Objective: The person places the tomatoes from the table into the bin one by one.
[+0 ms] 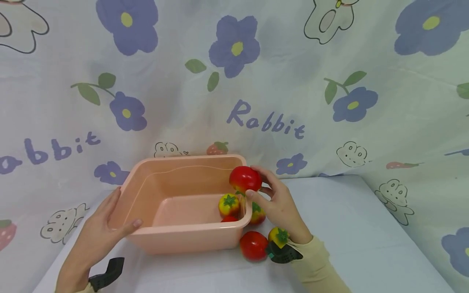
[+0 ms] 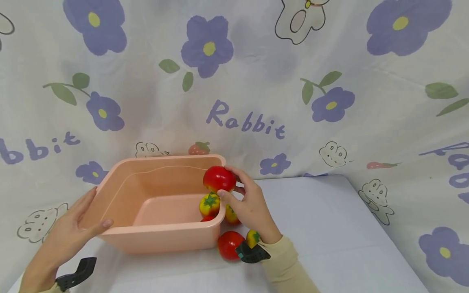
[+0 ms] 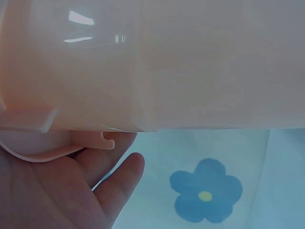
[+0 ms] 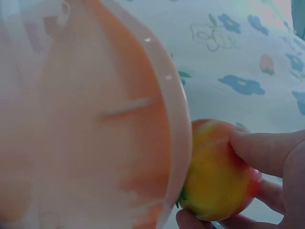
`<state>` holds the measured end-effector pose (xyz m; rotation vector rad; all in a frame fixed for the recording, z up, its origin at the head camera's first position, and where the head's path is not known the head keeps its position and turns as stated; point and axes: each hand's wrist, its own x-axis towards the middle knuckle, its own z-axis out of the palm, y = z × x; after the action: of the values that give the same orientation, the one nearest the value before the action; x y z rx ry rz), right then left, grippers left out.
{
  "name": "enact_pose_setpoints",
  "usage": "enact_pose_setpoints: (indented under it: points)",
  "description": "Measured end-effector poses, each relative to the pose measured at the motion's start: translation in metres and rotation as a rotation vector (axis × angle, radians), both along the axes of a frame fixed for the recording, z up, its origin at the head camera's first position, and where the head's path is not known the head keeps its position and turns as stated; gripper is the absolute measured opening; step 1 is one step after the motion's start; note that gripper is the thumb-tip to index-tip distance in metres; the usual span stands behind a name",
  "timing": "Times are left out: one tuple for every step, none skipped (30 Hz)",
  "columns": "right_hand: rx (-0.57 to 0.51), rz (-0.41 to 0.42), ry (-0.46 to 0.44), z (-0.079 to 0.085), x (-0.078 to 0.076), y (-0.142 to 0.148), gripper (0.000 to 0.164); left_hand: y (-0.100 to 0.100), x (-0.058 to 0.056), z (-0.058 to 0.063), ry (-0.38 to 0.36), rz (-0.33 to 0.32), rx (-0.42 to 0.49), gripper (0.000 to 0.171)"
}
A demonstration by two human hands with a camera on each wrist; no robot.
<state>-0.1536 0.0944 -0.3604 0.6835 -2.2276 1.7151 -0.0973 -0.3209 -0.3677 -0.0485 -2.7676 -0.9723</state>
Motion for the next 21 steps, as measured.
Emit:
enact_pose_setpoints:
  points:
    - [0.002,0.008,0.007,0.000,0.001,-0.002,0.061,0.000,0.000,0.000,0.003,-0.002,0.001,0.104]
    - [0.004,0.015,0.017,-0.001,0.001,-0.003,0.061,0.000,0.000,0.000,0.009,-0.006,0.002,0.104]
    - [0.003,0.023,0.020,-0.002,0.002,-0.005,0.061,0.000,0.000,-0.001,0.011,-0.007,0.002,0.104]
    - [0.003,0.029,0.023,-0.002,0.002,-0.007,0.060,0.000,0.000,-0.001,0.012,-0.009,0.003,0.104]
    - [0.005,0.034,0.026,-0.002,0.003,-0.008,0.060,0.000,0.000,0.000,0.015,-0.008,0.004,0.104]
    - [0.005,0.037,0.028,-0.003,0.003,-0.010,0.060,0.000,0.000,0.000,0.014,-0.009,0.005,0.104]
    - [0.007,0.037,0.029,-0.003,0.003,-0.011,0.059,0.000,0.000,-0.001,0.012,-0.010,0.005,0.104]
    - [0.008,0.036,0.029,-0.004,0.003,-0.012,0.059,0.000,0.000,0.000,0.009,-0.008,0.003,0.104]
    - [0.008,0.036,0.025,-0.004,0.004,-0.014,0.059,0.000,0.000,-0.001,0.002,-0.006,0.002,0.104]
    - [0.010,0.036,0.028,-0.004,0.004,-0.015,0.060,0.000,0.000,0.000,-0.003,-0.005,0.001,0.104]
    - [0.015,0.037,0.034,-0.004,0.005,-0.016,0.060,0.000,0.000,0.000,-0.005,-0.004,-0.001,0.105]
    - [0.021,0.039,0.044,-0.004,0.005,-0.017,0.061,0.000,0.000,0.000,-0.010,-0.003,-0.002,0.105]
    - [0.027,0.044,0.056,-0.004,0.006,-0.018,0.061,0.000,0.000,0.000,-0.012,-0.001,-0.005,0.105]
    - [0.034,0.049,0.070,-0.005,0.006,-0.019,0.061,0.001,0.001,0.000,-0.014,0.001,-0.005,0.105]
    - [0.041,0.055,0.084,-0.005,0.007,-0.020,0.062,0.001,0.001,0.000,-0.015,0.001,-0.006,0.105]
    - [0.049,0.061,0.101,-0.005,0.007,-0.021,0.062,0.001,0.001,0.000,-0.013,0.002,-0.008,0.105]
    - [0.058,0.064,0.115,-0.006,0.007,-0.022,0.062,0.001,0.001,0.000,-0.012,0.003,-0.010,0.105]
    - [0.065,0.068,0.126,-0.006,0.007,-0.023,0.062,0.001,0.001,0.000,-0.015,0.004,-0.011,0.104]
    - [0.070,0.071,0.133,-0.006,0.008,-0.024,0.062,0.001,0.001,0.000,-0.015,0.005,-0.010,0.104]
    - [0.075,0.073,0.138,-0.007,0.008,-0.025,0.062,0.002,0.001,0.000,-0.018,0.006,-0.010,0.104]
    - [0.080,0.074,0.140,-0.007,0.008,-0.025,0.063,0.002,0.001,0.001,-0.018,0.007,-0.010,0.104]
